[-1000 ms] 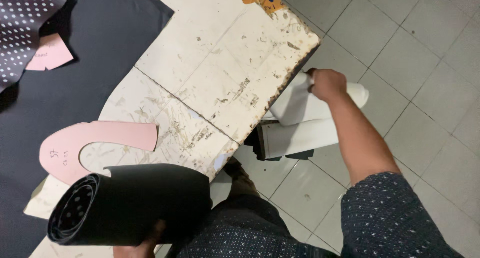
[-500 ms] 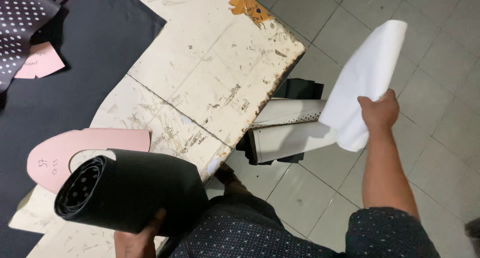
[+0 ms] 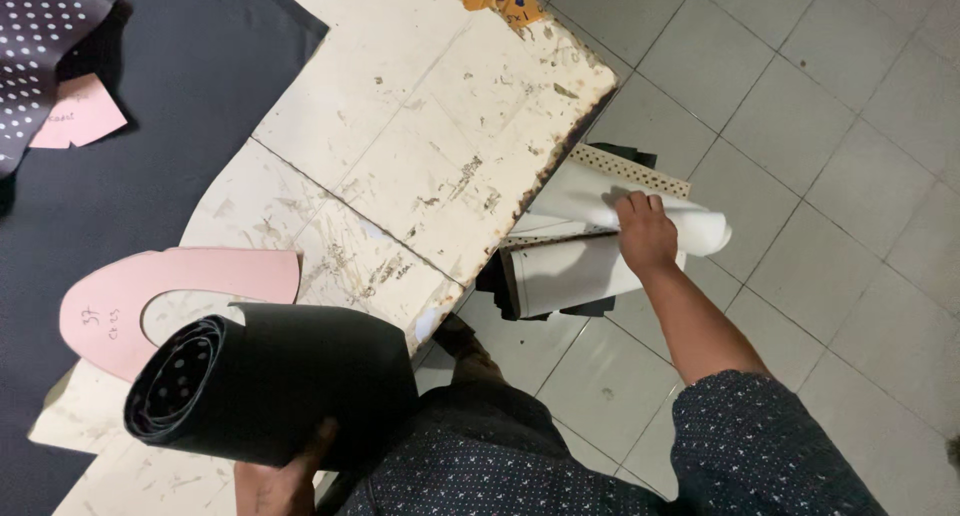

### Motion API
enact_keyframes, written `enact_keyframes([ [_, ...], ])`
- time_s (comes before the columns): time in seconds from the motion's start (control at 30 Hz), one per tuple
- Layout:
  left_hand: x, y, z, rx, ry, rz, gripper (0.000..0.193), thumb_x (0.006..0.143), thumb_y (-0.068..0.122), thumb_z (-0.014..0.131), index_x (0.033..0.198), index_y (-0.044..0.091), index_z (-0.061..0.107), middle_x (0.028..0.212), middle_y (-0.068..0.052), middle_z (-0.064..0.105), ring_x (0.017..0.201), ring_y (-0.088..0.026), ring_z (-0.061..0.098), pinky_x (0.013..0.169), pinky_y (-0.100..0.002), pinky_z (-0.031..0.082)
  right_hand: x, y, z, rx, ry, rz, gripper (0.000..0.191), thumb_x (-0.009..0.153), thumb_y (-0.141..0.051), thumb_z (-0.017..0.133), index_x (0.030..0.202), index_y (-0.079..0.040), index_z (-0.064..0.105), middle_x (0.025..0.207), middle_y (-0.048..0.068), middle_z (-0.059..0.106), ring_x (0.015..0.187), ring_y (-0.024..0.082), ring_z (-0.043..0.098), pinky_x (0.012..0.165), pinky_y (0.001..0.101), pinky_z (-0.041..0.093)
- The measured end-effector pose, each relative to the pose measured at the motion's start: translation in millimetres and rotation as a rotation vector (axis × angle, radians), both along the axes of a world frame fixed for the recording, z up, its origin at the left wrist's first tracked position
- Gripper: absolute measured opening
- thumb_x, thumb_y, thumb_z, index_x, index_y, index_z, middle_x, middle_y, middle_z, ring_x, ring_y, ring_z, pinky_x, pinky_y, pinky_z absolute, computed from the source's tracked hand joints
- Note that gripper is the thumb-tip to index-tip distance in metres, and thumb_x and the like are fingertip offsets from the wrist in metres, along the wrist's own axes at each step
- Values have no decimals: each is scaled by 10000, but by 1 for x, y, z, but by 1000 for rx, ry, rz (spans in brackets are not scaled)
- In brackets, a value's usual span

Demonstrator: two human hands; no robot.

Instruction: The person places a pink U-shaped paper pattern on a black polka-dotted fabric and uses a pencil to trace its outline. They then fold and unfold the fabric, reposition the pattern, and continue tracing the outline on the fabric.

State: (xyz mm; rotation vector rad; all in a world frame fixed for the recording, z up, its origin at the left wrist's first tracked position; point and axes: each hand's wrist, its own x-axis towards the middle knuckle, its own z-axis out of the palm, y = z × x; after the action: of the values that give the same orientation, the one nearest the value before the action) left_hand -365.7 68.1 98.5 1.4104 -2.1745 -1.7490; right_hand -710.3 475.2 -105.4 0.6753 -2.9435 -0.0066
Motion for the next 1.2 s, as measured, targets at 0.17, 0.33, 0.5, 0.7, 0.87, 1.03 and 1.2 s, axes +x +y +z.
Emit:
enact_keyframes([
  [0.17, 5, -2, -5, 117, -30, 59, 549, 702, 18, 765, 1240, -34, 667, 1102, -197, 756, 983, -315, 721, 876, -423, 557, -12, -36, 14, -84, 56, 63, 251, 769, -29, 652, 1005, -109, 616, 1121, 71, 596, 1094, 296, 572, 785, 402, 568],
  [0.33, 12, 4, 0, 115, 28, -3, 518, 723, 34, 776, 1224, -69, 690, 1092, -208, 778, 970, -294, 725, 873, -390, 549, -10, -87, 16, -124, 48, 113, 236, 853, -58, 651, 1083, -111, 648, 1176, 64, 594, 1095, 303, 568, 784, 410, 565],
  [0.5, 11, 7, -3, 256, 100, 21, 559, 700, 29, 776, 1241, -47, 657, 1093, -176, 771, 974, -255, 732, 847, -372, 563, -28, -115, 29, -117, -111, -104, 298, 914, -69, 618, 1199, -129, 681, 1365, 75, 567, 1156, 336, 548, 776, 431, 566],
  [0.7, 10, 0, 10, 371, 42, 62, 466, 748, 78, 758, 1193, -51, 707, 985, -198, 759, 806, -253, 694, 689, -387, 555, 4, -114, 89, -277, -75, -91, 557, 714, -199, 791, 1218, -10, 647, 1307, 148, 603, 1117, 337, 596, 831, 399, 552],
  [0.87, -27, -13, 27, 318, 121, -167, 397, 778, 150, 748, 1112, -65, 746, 938, -199, 796, 778, -223, 732, 702, -350, 572, 124, -158, 161, -1006, -638, 106, 370, 873, -211, 827, 1191, -77, 695, 1243, 85, 710, 1165, 202, 684, 1073, 398, 542],
  [1.03, -77, 13, 52, 399, 268, -388, 468, 786, 230, 763, 1152, -57, 716, 984, -103, 801, 848, -195, 759, 748, -338, 619, 201, -204, 202, -996, -1057, 104, 916, 659, -273, 949, 1426, -64, 493, 1353, 149, 602, 1265, 223, 566, 1041, 398, 488],
  [1.2, -102, 34, 75, 139, 490, -784, 802, 827, 295, 829, 1439, -64, 456, 1284, -279, 566, 1207, -377, 543, 978, -480, 477, 189, -165, 198, -1207, -912, -320, 633, 684, -203, 903, 1246, -13, 682, 1155, 145, 773, 1010, 211, 736, 877, 361, 602],
])
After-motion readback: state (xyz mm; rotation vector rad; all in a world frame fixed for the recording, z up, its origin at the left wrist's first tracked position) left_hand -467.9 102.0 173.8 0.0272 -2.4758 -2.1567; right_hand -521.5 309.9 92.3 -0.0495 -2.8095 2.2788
